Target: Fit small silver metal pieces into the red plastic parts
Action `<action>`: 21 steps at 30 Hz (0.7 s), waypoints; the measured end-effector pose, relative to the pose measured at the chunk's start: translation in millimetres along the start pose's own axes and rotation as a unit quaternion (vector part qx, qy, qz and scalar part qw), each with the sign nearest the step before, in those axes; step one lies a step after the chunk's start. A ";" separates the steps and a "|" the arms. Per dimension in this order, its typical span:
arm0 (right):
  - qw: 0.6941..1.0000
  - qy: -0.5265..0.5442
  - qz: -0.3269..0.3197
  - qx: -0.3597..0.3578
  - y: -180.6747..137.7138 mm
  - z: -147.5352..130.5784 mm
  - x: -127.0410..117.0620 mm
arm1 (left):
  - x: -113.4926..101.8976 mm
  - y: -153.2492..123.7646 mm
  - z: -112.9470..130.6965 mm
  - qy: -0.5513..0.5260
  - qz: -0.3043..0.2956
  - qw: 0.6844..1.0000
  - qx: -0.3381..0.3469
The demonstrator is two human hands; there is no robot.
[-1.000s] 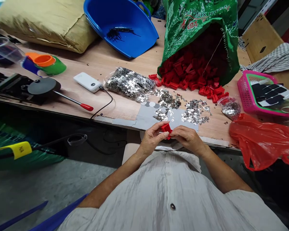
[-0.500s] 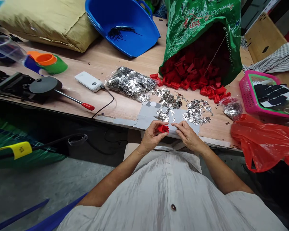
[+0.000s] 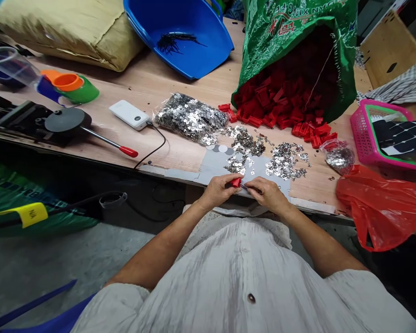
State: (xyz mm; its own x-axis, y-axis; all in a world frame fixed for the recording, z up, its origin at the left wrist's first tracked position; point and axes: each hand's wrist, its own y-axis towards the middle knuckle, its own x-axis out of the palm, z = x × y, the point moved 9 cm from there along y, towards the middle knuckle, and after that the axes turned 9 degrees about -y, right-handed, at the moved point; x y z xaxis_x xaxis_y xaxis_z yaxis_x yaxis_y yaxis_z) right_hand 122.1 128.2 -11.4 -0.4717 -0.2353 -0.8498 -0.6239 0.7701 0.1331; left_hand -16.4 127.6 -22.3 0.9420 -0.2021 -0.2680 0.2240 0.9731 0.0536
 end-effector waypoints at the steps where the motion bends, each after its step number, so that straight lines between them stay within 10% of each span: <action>1: 1.000 -0.002 0.001 -0.001 -0.2 0.0 0.3 | 0.0 0.5 -0.1 0.001 -0.004 1.000 -0.001; 21: 0.993 -0.073 -0.014 0.095 0.9 -11.7 11.7 | 1.6 4.0 -6.5 -0.007 -0.013 1.000 0.002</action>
State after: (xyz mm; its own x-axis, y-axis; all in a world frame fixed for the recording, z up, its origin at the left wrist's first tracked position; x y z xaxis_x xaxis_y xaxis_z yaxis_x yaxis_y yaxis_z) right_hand 108.7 119.1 -15.3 -0.3513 -0.1811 -0.9186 -0.5012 0.8651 0.0211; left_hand -15.6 131.9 -28.7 0.9392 -0.2281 -0.2567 0.2485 0.9673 0.0499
